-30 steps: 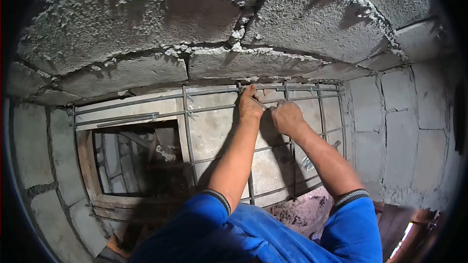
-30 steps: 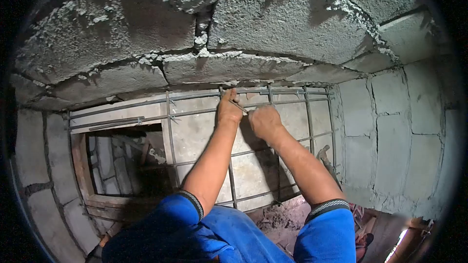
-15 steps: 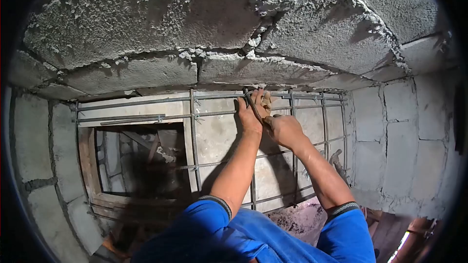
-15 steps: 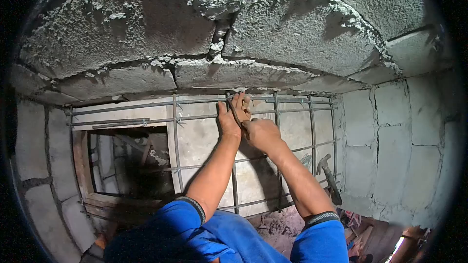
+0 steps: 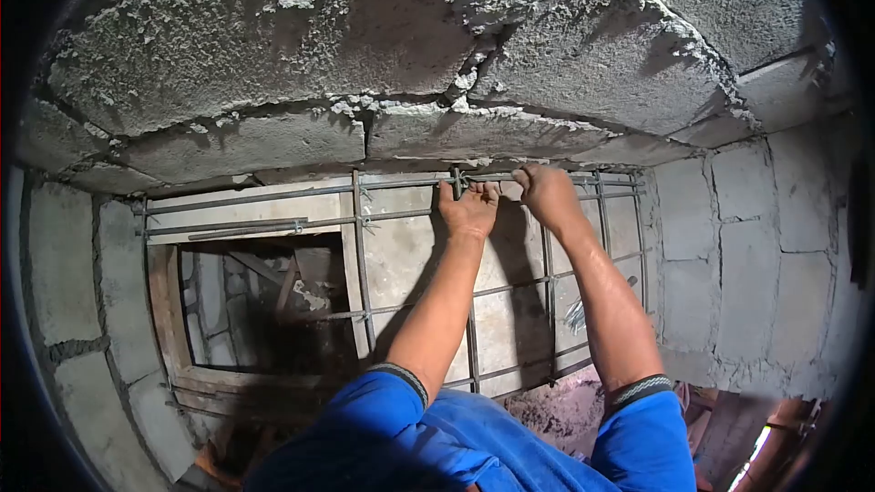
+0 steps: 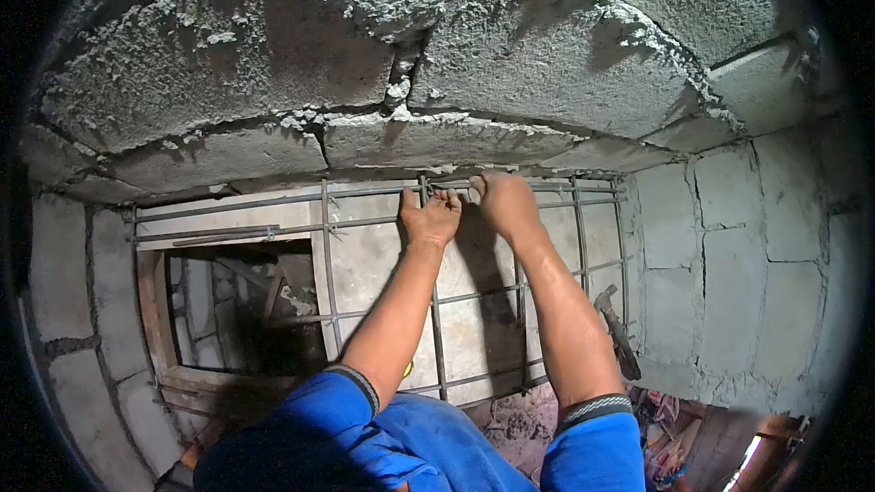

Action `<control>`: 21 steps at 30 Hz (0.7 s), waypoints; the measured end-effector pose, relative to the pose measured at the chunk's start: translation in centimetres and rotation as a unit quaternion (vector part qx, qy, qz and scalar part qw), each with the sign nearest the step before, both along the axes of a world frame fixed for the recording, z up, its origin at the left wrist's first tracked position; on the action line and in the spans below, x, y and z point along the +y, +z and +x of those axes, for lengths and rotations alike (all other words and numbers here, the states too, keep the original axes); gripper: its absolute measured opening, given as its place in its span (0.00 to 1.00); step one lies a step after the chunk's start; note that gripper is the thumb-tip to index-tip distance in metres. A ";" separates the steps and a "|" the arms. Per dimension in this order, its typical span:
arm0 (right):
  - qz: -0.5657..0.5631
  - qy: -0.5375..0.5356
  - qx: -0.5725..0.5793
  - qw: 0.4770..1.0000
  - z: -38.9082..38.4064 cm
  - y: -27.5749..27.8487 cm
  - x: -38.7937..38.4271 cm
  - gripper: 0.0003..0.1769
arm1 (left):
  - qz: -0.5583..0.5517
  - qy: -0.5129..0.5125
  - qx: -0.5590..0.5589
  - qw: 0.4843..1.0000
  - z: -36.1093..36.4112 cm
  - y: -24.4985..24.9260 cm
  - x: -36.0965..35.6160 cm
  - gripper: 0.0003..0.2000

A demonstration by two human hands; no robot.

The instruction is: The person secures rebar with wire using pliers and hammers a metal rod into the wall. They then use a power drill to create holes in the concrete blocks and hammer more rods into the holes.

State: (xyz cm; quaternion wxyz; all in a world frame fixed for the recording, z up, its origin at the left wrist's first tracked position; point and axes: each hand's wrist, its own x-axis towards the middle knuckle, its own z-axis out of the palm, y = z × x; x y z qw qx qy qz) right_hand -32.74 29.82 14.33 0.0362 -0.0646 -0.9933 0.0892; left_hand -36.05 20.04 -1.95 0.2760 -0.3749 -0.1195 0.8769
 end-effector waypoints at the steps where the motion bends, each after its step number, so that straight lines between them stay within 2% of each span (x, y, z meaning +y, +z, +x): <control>1: -0.073 -0.031 -0.047 0.996 -0.3 -0.4 1.4 0.15 | 0.024 0.011 0.004 1.000 0.0 -0.1 -0.3 0.36; 2: -0.146 -0.064 -0.095 0.983 -0.4 -0.9 2.7 0.16 | 0.024 0.009 0.003 1.000 0.1 -0.1 -0.6 0.36; 3: -0.265 -0.195 -0.152 0.932 -0.5 -0.4 3.0 0.18 | 0.030 0.001 -0.025 0.999 0.1 0.0 -0.9 0.36; 4: -0.265 -0.195 -0.149 0.932 -0.5 -0.5 3.8 0.18 | 0.037 -0.006 -0.050 0.998 -0.3 0.2 -1.2 0.36; 6: -0.462 -0.313 -0.233 0.796 -0.2 -1.9 6.2 0.20 | 0.048 -0.004 -0.049 0.998 -0.4 0.7 -1.9 0.35; 7: -0.475 -0.328 -0.244 0.779 -0.2 -3.9 7.7 0.20 | 0.045 -0.015 -0.059 0.997 -0.6 1.3 -2.3 0.36; 8: -0.476 -0.327 -0.244 0.779 -0.1 -4.9 8.1 0.20 | 0.042 -0.026 -0.069 0.996 -0.6 1.7 -2.5 0.37; 10: -0.374 -0.343 -0.238 0.828 0.4 -6.7 8.7 0.23 | 0.022 -0.031 -0.030 0.999 -0.2 1.7 -2.3 0.36; 11: -0.102 -0.210 -0.157 0.959 1.1 -11.8 11.9 0.24 | 0.002 -0.033 0.006 0.999 0.4 1.7 -2.4 0.35; 12: -0.102 -0.208 -0.159 0.960 1.4 -10.7 10.3 0.24 | 0.002 -0.031 0.005 1.000 0.9 1.1 -2.7 0.35; 13: -0.007 -0.173 -0.091 0.981 1.5 -8.1 7.2 0.21 | -0.042 -0.092 0.121 0.987 1.2 0.2 -3.4 0.34; 14: 0.087 -0.139 -0.020 0.986 1.6 -5.8 5.1 0.18 | -0.085 -0.154 0.238 0.955 1.4 -0.3 -4.4 0.34; 15: 0.064 -0.115 -0.048 0.990 2.0 -4.9 4.9 0.20 | -0.118 -0.203 0.287 0.929 1.7 0.3 -6.3 0.32; 16: 0.063 -0.118 -0.047 0.990 2.6 -4.6 4.7 0.20 | -0.214 -0.211 0.321 0.898 2.1 0.6 -8.3 0.30; 17: 0.081 -0.106 -0.120 0.984 3.2 -4.3 4.3 0.21 | -0.307 -0.215 0.352 0.858 2.2 0.9 -10.2 0.28; 18: 0.098 -0.092 -0.193 0.972 3.5 -4.0 4.1 0.21 | -0.431 -0.206 0.345 0.808 2.2 1.9 -11.9 0.21; 19: 0.078 -0.099 -0.221 0.967 3.1 -3.7 4.1 0.18 | -0.552 -0.171 0.348 0.738 2.1 2.1 -13.6 0.17; 20: 0.076 -0.099 -0.220 0.967 2.3 -4.0 4.3 0.18 | -0.709 -0.131 0.356 0.594 1.8 0.5 -15.1 0.15; 21: 0.069 -0.083 -0.305 0.946 1.7 -4.6 4.6 0.19 | -0.766 -0.039 0.384 0.514 1.7 1.4 -16.9 0.13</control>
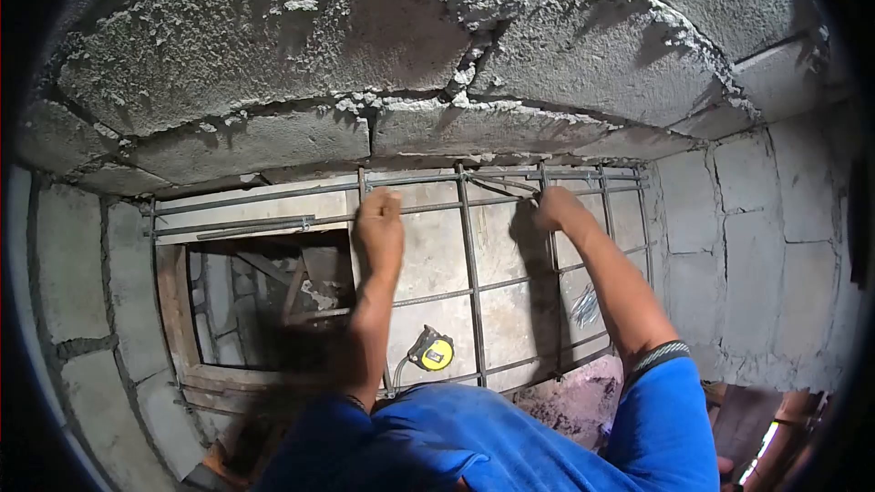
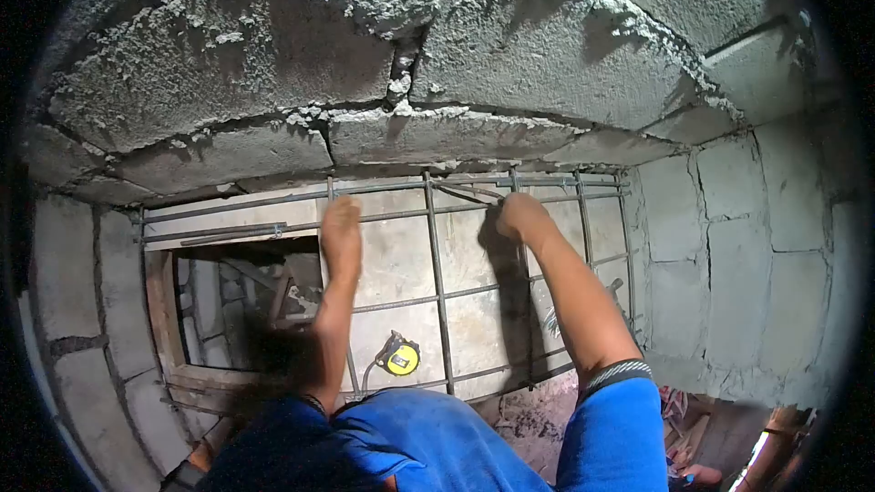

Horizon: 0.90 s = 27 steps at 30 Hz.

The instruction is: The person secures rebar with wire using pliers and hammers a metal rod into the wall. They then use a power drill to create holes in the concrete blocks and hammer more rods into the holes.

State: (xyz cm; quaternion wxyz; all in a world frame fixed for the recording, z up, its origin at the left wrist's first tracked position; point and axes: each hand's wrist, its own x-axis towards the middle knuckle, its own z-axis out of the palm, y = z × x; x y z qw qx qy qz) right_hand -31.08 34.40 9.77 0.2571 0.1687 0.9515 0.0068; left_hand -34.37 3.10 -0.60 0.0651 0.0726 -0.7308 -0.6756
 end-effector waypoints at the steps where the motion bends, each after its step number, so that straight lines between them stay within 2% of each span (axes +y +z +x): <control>1: -0.016 0.005 -0.085 0.996 -0.6 0.7 -0.5 0.21 | -0.044 0.004 0.027 0.999 -0.2 0.8 -1.7 0.14; 2: -0.038 0.020 -0.135 0.990 -0.7 1.6 -0.8 0.19 | -0.145 0.026 0.028 0.989 0.3 1.6 -2.6 0.18; 3: -0.038 0.019 -0.134 0.990 -0.5 2.5 -1.4 0.19 | -0.244 0.050 0.030 0.968 0.8 2.5 -3.3 0.23; 4: -0.061 -0.022 -0.138 0.988 -0.4 3.2 -2.0 0.19 | -0.242 0.051 0.033 0.968 1.4 2.3 -3.6 0.23; 5: -0.085 -0.062 -0.144 0.984 -0.1 3.4 -2.4 0.19 | -0.274 0.036 0.034 0.960 2.4 1.6 -4.0 0.30; 6: -0.082 -0.060 -0.143 0.984 0.3 2.7 -2.0 0.19 | -0.306 0.023 0.034 0.951 3.1 0.9 -4.2 0.37; 7: -0.058 0.018 -0.097 0.993 1.0 1.6 -1.4 0.18 | -0.305 0.025 0.032 0.952 3.8 -0.3 -4.1 0.37; 8: -0.034 0.095 -0.053 0.993 1.8 0.4 -0.8 0.18 | -0.322 0.015 -0.006 0.947 4.7 -1.5 -3.7 0.42; 9: -0.034 0.096 -0.058 0.993 2.7 0.3 -1.3 0.18 | -0.340 0.002 -0.047 0.939 5.4 -1.5 -3.4 0.47; 10: 0.025 0.125 0.073 0.989 3.8 0.2 -1.8 0.15 | -0.342 -0.013 -0.078 0.936 5.6 -1.5 -3.2 0.50; 11: 0.083 0.151 0.204 0.964 4.5 0.4 -2.0 0.13 | -0.343 -0.016 -0.080 0.936 5.3 -1.5 -3.1 0.50; 12: 0.043 0.211 0.261 0.941 4.8 1.6 -1.5 0.12 | -0.318 -0.006 -0.096 0.943 4.9 -1.4 -2.9 0.49; 13: 0.042 0.210 0.263 0.941 4.4 2.4 -0.9 0.12 | -0.294 0.004 -0.110 0.949 4.6 -1.2 -2.9 0.48; 16: -0.062 0.242 0.159 0.955 1.4 5.7 -0.6 0.10 | -0.312 0.004 -0.095 0.945 4.6 -1.5 -3.0 0.48; 20: -0.067 0.251 0.092 0.961 -4.6 7.8 -0.8 0.11 | -0.318 0.010 -0.095 0.943 4.6 -1.5 -3.0 0.47; 22: -0.120 0.136 -0.017 0.983 -6.0 10.1 -1.2 0.13 | -0.332 0.009 -0.090 0.939 4.5 -1.5 -2.8 0.46; 23: -0.123 0.136 -0.015 0.983 -5.8 9.5 -0.2 0.13 | -0.335 0.010 -0.089 0.938 4.4 -1.6 -2.7 0.46; 25: -0.228 0.036 -0.032 0.972 -4.2 7.0 3.7 0.15 | -0.346 0.014 -0.095 0.933 4.5 -1.3 -2.5 0.47; 26: -0.272 -0.031 -0.020 0.962 -2.7 5.6 5.0 0.15 | -0.348 0.016 -0.096 0.932 4.6 -1.1 -2.3 0.47; 27: -0.316 -0.049 0.036 0.947 -1.3 1.8 7.2 0.14 | -0.357 0.014 -0.107 0.928 4.3 -0.9 -2.1 0.47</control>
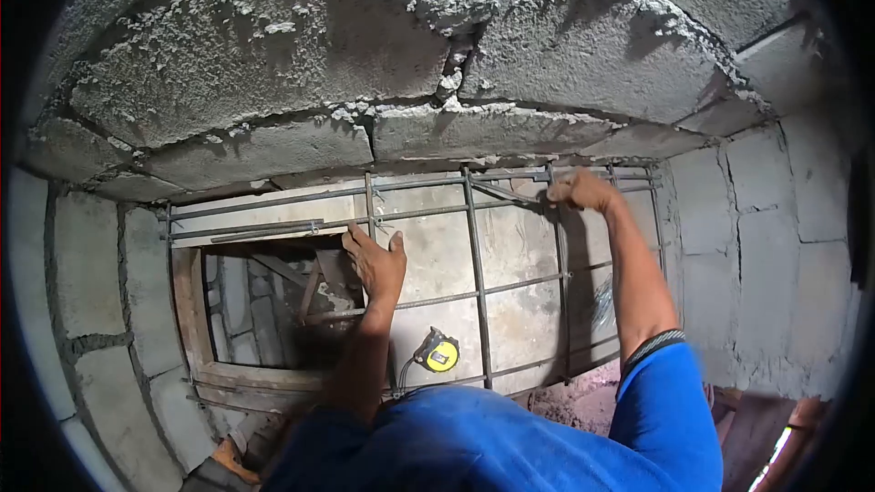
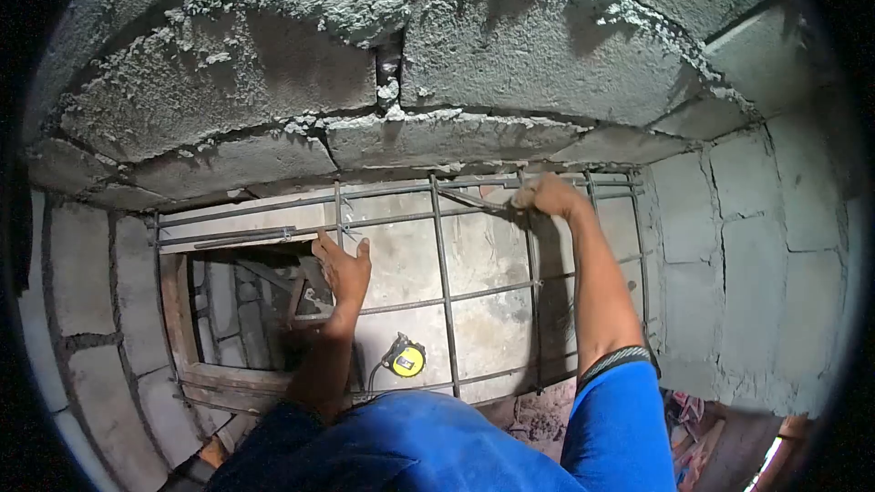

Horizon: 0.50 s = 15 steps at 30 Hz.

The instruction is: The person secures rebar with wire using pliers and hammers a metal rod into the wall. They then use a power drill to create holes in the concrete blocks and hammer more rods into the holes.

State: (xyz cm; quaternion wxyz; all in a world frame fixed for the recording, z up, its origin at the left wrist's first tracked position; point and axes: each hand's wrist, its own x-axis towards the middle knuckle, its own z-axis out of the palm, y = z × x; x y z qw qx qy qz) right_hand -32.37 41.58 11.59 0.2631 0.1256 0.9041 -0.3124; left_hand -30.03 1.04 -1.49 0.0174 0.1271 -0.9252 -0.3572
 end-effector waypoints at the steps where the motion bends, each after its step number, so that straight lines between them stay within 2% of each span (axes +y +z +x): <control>1: -0.026 -0.036 -0.029 0.999 0.3 -0.1 -0.2 0.15 | -0.012 0.000 -0.016 1.000 0.1 0.3 0.1 0.48; 3: -0.061 -0.078 -0.064 0.993 0.6 -1.2 -0.6 0.15 | -0.032 -0.003 -0.028 0.999 0.3 1.0 0.5 0.49; 4: 0.089 0.039 -0.047 0.994 -0.4 -1.6 -0.9 0.15 | -0.045 -0.007 -0.033 0.998 0.1 1.3 0.7 0.49; 5: 0.239 0.153 -0.027 0.959 -1.1 -2.0 -1.3 0.14 | -0.050 -0.013 -0.041 0.998 0.1 1.6 0.8 0.50; 6: 0.237 0.151 -0.025 0.959 -1.1 -2.6 -3.0 0.14 | -0.052 -0.015 -0.038 0.998 0.1 1.5 0.9 0.50; 8: 0.397 0.235 0.005 0.887 0.0 -4.2 -7.2 0.11 | -0.065 -0.014 -0.028 0.997 0.2 0.9 0.8 0.50; 11: 0.418 0.220 0.176 0.864 2.8 -7.3 -7.9 0.07 | -0.069 -0.017 -0.004 0.997 0.2 0.4 0.7 0.50; 12: 0.419 0.225 0.178 0.862 2.2 -6.8 -7.7 0.07 | -0.068 -0.013 -0.004 0.998 0.1 0.5 0.8 0.50; 14: 0.374 0.234 0.098 0.892 0.8 -5.3 -7.6 0.09 | -0.064 -0.011 -0.023 0.998 0.3 0.9 0.8 0.50; 15: 0.360 0.265 0.118 0.887 0.1 -4.6 -7.2 0.10 | -0.064 -0.013 -0.023 0.998 0.4 1.0 0.7 0.50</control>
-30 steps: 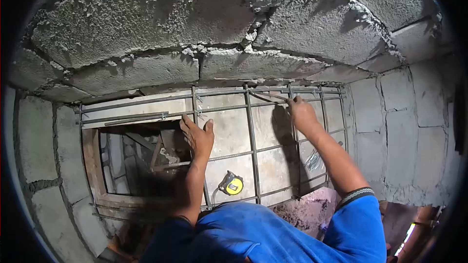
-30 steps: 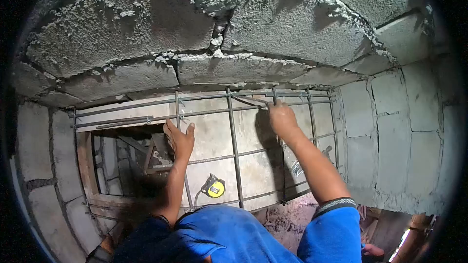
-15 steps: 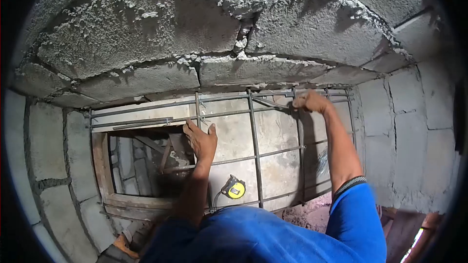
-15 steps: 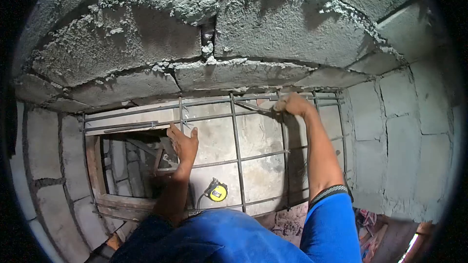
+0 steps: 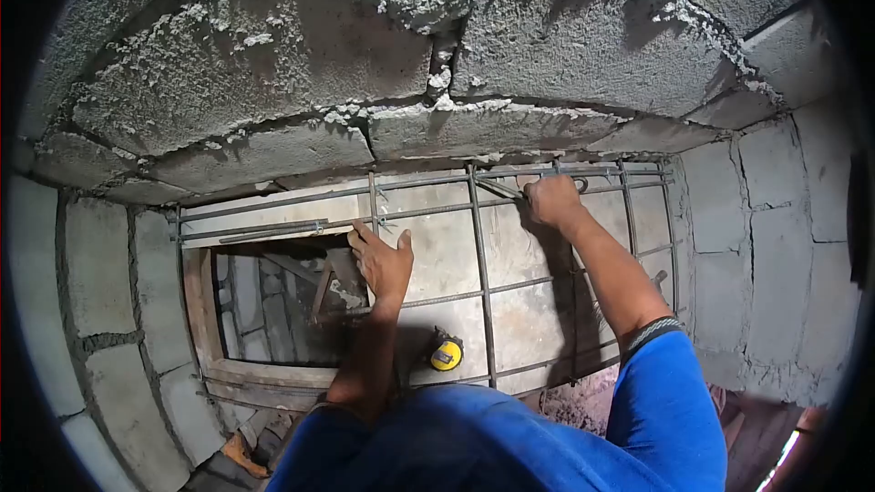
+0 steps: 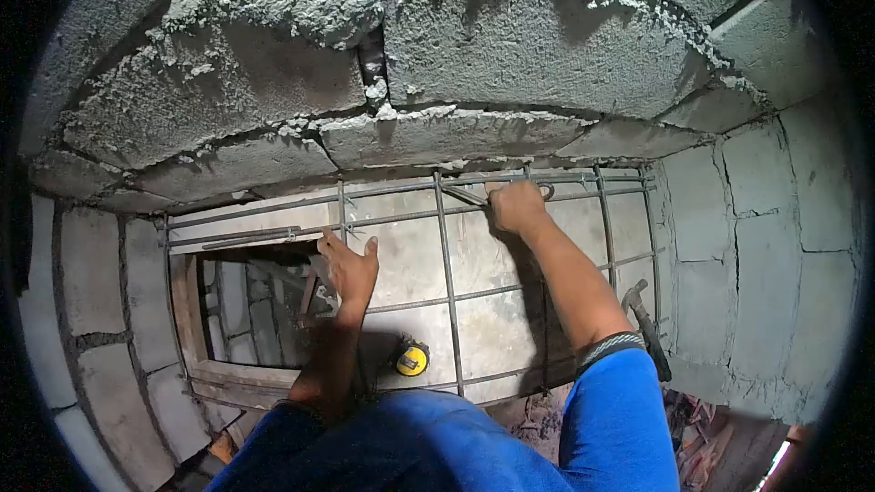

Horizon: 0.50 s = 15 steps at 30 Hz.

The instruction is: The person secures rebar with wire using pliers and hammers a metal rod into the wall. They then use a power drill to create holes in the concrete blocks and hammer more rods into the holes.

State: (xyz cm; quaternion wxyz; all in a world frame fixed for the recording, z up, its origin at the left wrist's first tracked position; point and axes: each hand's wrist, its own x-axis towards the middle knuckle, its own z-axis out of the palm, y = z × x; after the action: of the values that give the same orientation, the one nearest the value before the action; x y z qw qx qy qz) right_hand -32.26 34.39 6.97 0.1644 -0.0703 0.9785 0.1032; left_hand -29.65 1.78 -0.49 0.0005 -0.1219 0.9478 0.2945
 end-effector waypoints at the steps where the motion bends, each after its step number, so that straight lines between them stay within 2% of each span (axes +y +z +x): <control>1: 0.002 0.000 0.004 1.000 -0.3 0.7 0.0 0.10 | -0.005 0.002 0.005 1.000 -0.3 0.1 0.1 0.50; 4: -0.045 -0.002 -0.044 0.998 0.4 2.5 -1.1 0.14 | -0.014 0.005 -0.002 1.000 -0.4 0.7 0.3 0.51; 7: -0.208 -0.159 -0.037 0.964 3.3 1.9 -3.8 0.18 | -0.031 0.007 -0.006 0.999 -0.3 0.5 0.4 0.51; 9: -0.272 -0.190 0.007 0.943 4.8 -1.1 -5.1 0.18 | -0.042 0.004 0.003 0.999 -0.3 0.5 0.6 0.51; 11: -0.331 -0.269 0.029 0.904 5.6 -2.3 -7.4 0.19 | -0.045 0.006 0.003 0.999 -0.3 0.8 0.8 0.51; 12: -0.377 -0.297 0.023 0.877 5.9 -3.6 -8.2 0.21 | -0.046 0.004 0.003 0.999 -0.3 0.8 0.8 0.51; 13: -0.448 -0.331 0.028 0.830 6.2 -5.5 -9.0 0.20 | -0.052 0.004 0.006 0.999 -0.3 0.8 0.9 0.51; 15: -0.632 -0.429 0.019 0.644 6.3 -8.6 -11.3 0.17 | -0.059 0.003 0.009 0.998 -0.4 0.9 0.9 0.51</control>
State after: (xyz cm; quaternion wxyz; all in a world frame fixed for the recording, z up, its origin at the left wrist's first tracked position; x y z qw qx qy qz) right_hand -25.99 23.09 -1.62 0.0869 0.2728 0.7292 -0.6215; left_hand -30.10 2.66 0.45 -0.0158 -0.1223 0.9631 0.2393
